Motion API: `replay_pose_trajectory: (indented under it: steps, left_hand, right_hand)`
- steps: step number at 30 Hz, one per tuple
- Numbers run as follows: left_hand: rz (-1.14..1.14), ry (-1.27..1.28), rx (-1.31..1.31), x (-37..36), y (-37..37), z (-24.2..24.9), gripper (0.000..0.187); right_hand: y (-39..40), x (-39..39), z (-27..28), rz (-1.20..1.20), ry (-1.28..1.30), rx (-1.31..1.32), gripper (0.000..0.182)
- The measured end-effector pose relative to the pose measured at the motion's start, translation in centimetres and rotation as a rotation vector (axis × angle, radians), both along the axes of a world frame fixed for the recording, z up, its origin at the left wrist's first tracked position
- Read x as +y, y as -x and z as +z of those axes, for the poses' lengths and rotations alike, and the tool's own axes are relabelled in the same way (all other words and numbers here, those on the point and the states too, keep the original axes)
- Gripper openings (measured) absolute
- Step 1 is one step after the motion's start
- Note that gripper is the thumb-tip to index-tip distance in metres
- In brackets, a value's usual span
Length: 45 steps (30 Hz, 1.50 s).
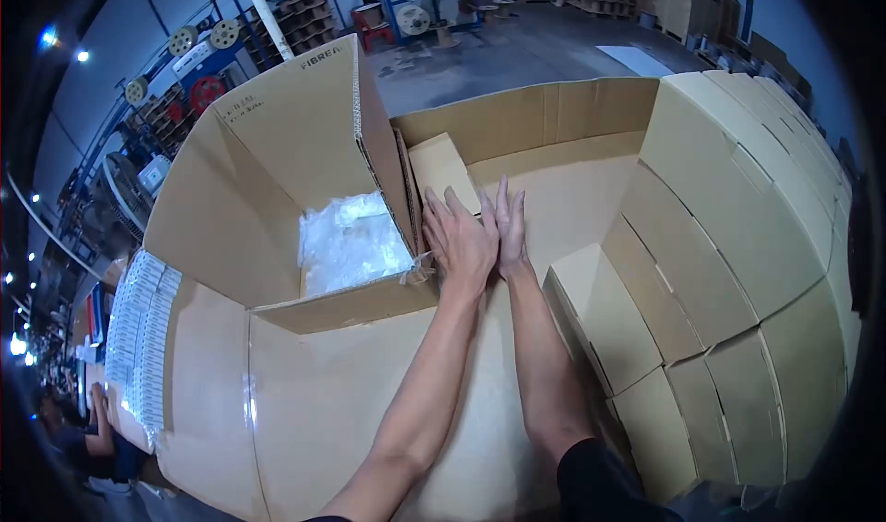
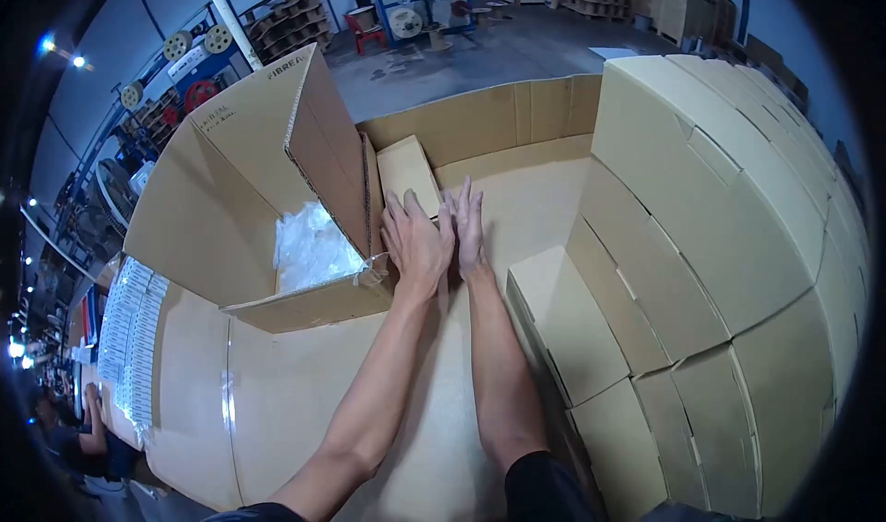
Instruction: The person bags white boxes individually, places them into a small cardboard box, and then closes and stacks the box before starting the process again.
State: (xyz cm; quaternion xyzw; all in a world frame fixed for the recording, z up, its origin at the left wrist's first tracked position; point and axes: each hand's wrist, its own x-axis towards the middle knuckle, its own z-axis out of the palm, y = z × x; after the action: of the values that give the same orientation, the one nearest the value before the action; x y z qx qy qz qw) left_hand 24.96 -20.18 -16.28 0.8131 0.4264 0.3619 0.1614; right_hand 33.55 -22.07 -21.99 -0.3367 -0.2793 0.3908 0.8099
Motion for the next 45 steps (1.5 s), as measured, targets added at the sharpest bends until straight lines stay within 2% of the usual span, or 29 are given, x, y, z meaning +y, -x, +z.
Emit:
replay_pose_trajectory:
  steps: [4, 5, 6, 8, 12, 15, 18, 19, 21, 24, 26, 27, 30, 31, 35, 38, 40, 41, 43, 44, 45]
  left_hand:
    - [0.024, -0.161, 0.185, -0.1, -0.9, -0.8, 0.066]
    - [0.038, -0.140, 0.143, 0.3, -1.3, -1.3, 0.063]
    - [0.021, -0.013, 0.176, 0.0, -1.0, 0.1, 0.063]
    - [0.064, 0.005, 0.203, 0.0, -1.1, 0.4, 0.061]
    - [0.126, -0.170, 0.293, -1.4, -1.5, -1.8, 0.062]
    - [0.047, -0.241, 0.298, -4.6, 0.8, -2.4, 0.060]
    - [-0.199, -0.200, 0.276, -8.3, 6.9, -0.5, 0.056]
    - [-0.256, -0.187, 0.293, -9.4, 9.2, -0.2, 0.056]
    - [-0.358, -0.153, 0.332, -11.3, 14.7, 0.0, 0.057]
    - [-0.531, -0.152, 0.241, -12.3, 23.3, 0.6, 0.050]
    - [-0.659, -0.054, 0.204, -12.3, 28.6, 0.7, 0.047]
    - [-0.717, -0.026, 0.176, -11.7, 30.8, 1.0, 0.046]
    - [-0.833, 0.078, -0.074, -9.8, 37.4, 0.4, 0.045]
    - [-0.788, 0.154, -0.166, -9.6, 39.1, 0.8, 0.043]
    - [-0.645, 0.260, -0.350, -9.0, 43.3, 1.2, 0.042]
    - [-0.479, 0.243, -0.456, -8.3, 44.8, -0.6, 0.031]
    - [-0.377, 0.456, -0.622, -8.1, 45.0, -0.5, 0.019]
    - [-0.257, 0.487, -0.552, -7.9, 45.3, -0.1, 0.020]
    - [-0.209, 0.474, -0.628, -7.7, 45.4, 0.2, 0.026]
    - [-0.179, 0.464, -0.669, -7.7, 45.6, 0.4, 0.030]
    - [-0.149, 0.506, -0.497, -6.9, 46.3, -1.0, 0.044]
  right_hand:
    - [-0.3, -0.3, -2.7, -0.066, 0.028, -0.037, 0.093]
    - [-0.3, -0.5, -3.0, -0.060, 0.050, 0.035, 0.095]
    - [-0.3, -0.6, -3.3, -0.049, 0.035, 0.033, 0.095]
    - [-0.6, -0.9, -3.7, -0.028, 0.002, 0.030, 0.094]
    - [1.4, -4.3, -1.4, -0.008, 0.028, 0.085, 0.092]
    - [3.0, -7.2, 0.1, -0.030, 0.012, 0.126, 0.086]
    - [4.5, -9.8, 2.7, -0.186, 0.197, -0.167, 0.081]
    - [4.0, -10.0, 1.8, -0.201, 0.168, -0.243, 0.078]
    - [4.3, -12.6, 2.8, -0.254, 0.328, -0.492, 0.076]
    - [6.8, -14.6, 5.6, -0.272, 0.534, -0.861, 0.073]
    - [8.8, -15.6, 6.3, -0.255, 0.662, -1.111, 0.072]
    - [9.7, -16.4, 6.2, -0.181, 0.619, -1.159, 0.076]
    - [15.0, -18.5, 7.5, 0.147, 0.436, -0.997, 0.089]
    - [17.1, -19.1, 7.2, 0.156, 0.422, -0.933, 0.102]
    - [23.3, -20.8, 6.1, -0.011, 0.300, -0.723, 0.105]
    - [27.6, -20.7, 6.1, -0.089, 0.092, -0.270, 0.109]
    - [29.3, -21.4, 4.9, -0.051, 0.125, -0.384, 0.110]
    - [30.0, -21.8, 4.5, -0.112, 0.184, -0.436, 0.110]
    - [33.7, -22.0, 4.6, -0.225, 0.304, -0.534, 0.116]
    - [35.0, -22.0, 4.2, -0.245, 0.203, -0.485, 0.108]
    - [35.0, -22.0, 3.5, -0.290, 0.201, -0.562, 0.098]
